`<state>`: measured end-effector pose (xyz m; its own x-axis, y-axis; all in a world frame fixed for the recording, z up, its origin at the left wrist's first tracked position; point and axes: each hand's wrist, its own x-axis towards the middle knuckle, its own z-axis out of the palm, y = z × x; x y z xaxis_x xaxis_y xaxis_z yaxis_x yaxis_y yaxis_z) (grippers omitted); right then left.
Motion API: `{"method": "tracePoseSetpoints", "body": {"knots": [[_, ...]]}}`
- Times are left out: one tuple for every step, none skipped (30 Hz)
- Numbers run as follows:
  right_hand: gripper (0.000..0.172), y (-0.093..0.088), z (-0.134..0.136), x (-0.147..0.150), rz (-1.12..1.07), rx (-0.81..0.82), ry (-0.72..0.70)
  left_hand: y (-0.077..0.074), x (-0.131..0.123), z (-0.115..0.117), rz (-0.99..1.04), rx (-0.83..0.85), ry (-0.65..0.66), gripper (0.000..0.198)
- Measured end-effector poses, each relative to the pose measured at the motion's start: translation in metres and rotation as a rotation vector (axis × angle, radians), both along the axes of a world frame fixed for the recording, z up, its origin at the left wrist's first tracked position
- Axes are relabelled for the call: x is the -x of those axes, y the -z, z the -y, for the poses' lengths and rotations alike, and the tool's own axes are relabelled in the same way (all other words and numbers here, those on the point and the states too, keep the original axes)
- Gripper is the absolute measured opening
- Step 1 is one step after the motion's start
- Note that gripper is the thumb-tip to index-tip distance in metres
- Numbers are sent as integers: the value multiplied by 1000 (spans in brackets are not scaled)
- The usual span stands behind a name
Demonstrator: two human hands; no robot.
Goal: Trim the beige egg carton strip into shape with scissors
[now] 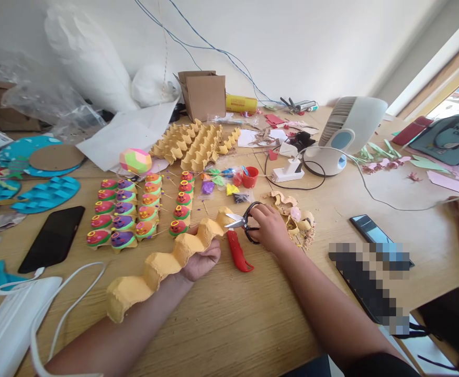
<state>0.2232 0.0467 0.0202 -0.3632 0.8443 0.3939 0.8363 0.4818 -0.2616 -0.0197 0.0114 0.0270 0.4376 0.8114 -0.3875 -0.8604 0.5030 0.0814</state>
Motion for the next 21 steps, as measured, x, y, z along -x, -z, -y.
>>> {"method": "tracePoseSetpoints", "body": {"knots": [[27, -1, 0, -1, 12, -11, -2, 0, 0, 0, 12, 5, 3, 20], [26, -1, 1, -1, 23, -22, -4, 0, 1, 0, 25, 13, 4, 21], [25, -2, 1, -2, 33, -31, -5, 0, 1, 0, 37, 25, 5, 22], [23, -2, 1, -2, 42, -39, -6, -1, 1, 0, 47, 38, 3, 23], [22, -2, 1, -2, 49, -47, -6, -2, 1, 0, 56, 51, -1, 23], [20, -2, 1, -2, 54, -54, -5, -3, 1, 0, 61, 65, -4, 23], [18, -2, 1, -2, 58, -61, -2, -5, 1, 1, 64, 78, -5, 23], [16, -2, 1, -2, 61, -69, 0, -7, 0, 1, 65, 89, -9, 23], [14, -1, 1, -3, 63, -78, 2, -8, 0, 1, 59, 105, -11, 24], [12, -2, 1, -3, 65, -89, 5, -10, 0, 2, 54, 117, -12, 25], [9, -2, 1, -3, 68, -103, 8, -11, 1, 2, 51, 123, -17, 26], [6, -3, 1, -4, 73, -117, 11, -12, 1, 3, 47, 127, -19, 27], [6, -4, 1, -4, 81, -133, 12, -12, 1, 3, 44, 130, -18, 27], [7, -5, 1, -5, 91, -148, 14, -12, 1, 3, 43, 133, -17, 27], [9, -6, 2, -6, 102, -161, 16, -12, 1, 3, 43, 137, -15, 27], [10, -8, 3, -7, 112, -174, 19, -12, 1, 3, 44, 142, -13, 27], [12, -9, 3, -7, 121, -187, 21, -12, 1, 3, 49, 146, -11, 26], [14, -10, 4, -8, 129, -205, 25, -11, 1, 4, 56, 151, -10, 26], [15, -10, 4, -8, 134, -223, 29, -11, 1, 4, 65, 155, -8, 26], [17, -11, 5, -8, 138, -241, 34, -11, 1, 4, 76, 157, -5, 27], [18, -11, 5, -8, 142, -254, 40, -12, 1, 4, 87, 159, -1, 27]]}}
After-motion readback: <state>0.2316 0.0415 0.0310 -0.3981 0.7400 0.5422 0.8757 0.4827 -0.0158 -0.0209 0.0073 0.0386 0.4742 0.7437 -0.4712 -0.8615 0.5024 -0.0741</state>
